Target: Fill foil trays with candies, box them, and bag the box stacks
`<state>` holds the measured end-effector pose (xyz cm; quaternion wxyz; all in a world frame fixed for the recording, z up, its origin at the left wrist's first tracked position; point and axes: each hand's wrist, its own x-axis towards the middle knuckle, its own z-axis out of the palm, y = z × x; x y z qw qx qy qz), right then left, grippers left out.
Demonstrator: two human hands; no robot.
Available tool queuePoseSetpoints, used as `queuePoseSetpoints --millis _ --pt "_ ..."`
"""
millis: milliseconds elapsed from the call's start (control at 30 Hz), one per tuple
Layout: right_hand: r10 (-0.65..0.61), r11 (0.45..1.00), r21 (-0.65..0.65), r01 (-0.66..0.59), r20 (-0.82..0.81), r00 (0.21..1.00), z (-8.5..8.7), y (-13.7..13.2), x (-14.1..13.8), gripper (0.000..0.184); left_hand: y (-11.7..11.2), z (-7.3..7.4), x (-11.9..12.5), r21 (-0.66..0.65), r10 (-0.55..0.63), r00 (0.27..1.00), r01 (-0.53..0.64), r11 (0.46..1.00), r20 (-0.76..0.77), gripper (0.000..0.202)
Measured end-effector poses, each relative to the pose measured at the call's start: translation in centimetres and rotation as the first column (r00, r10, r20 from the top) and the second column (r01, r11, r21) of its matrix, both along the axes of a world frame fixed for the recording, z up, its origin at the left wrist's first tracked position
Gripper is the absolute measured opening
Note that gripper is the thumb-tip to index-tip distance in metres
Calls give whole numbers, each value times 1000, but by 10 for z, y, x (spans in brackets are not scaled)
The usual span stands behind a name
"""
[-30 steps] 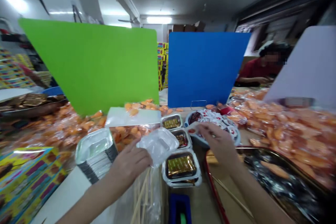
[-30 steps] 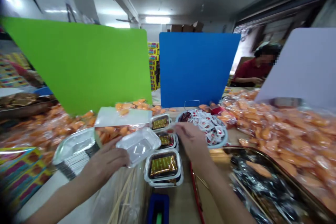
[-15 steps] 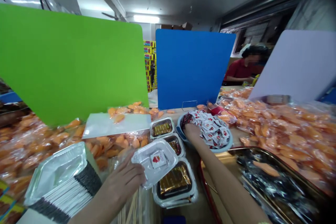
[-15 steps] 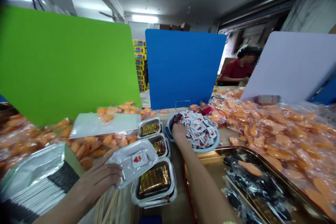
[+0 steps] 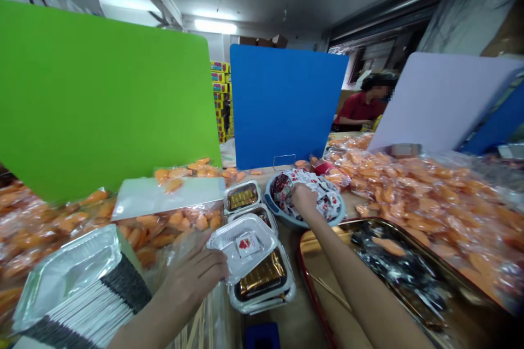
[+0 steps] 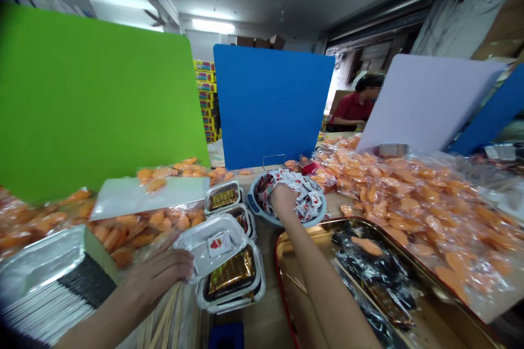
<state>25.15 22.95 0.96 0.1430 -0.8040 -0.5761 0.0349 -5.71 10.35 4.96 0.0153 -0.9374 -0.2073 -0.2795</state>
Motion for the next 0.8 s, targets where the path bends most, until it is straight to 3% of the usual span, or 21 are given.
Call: queuePoseSetpoints --millis 100,333,567,700,800 --pt "-76 997 20 76 -33 997 6 -12 16 32 0 2 9 -8 -16 1000 16 1000 -7 25" --pt "-162 983 68 170 -100 982 23 -41 40 33 -5 21 39 -2 -92 995 92 996 -35 25" --pt "-222 973 16 231 -216 951 17 -48 56 33 -13 22 53 -57 -115 990 111 992 -85 24" --pt "-156 985 22 169 -285 946 23 -56 50 38 -17 23 54 -40 -112 990 109 993 -90 27" --pt "9 999 49 8 -330 944 34 -76 36 42 -16 19 56 -64 -119 989 113 991 -84 27"
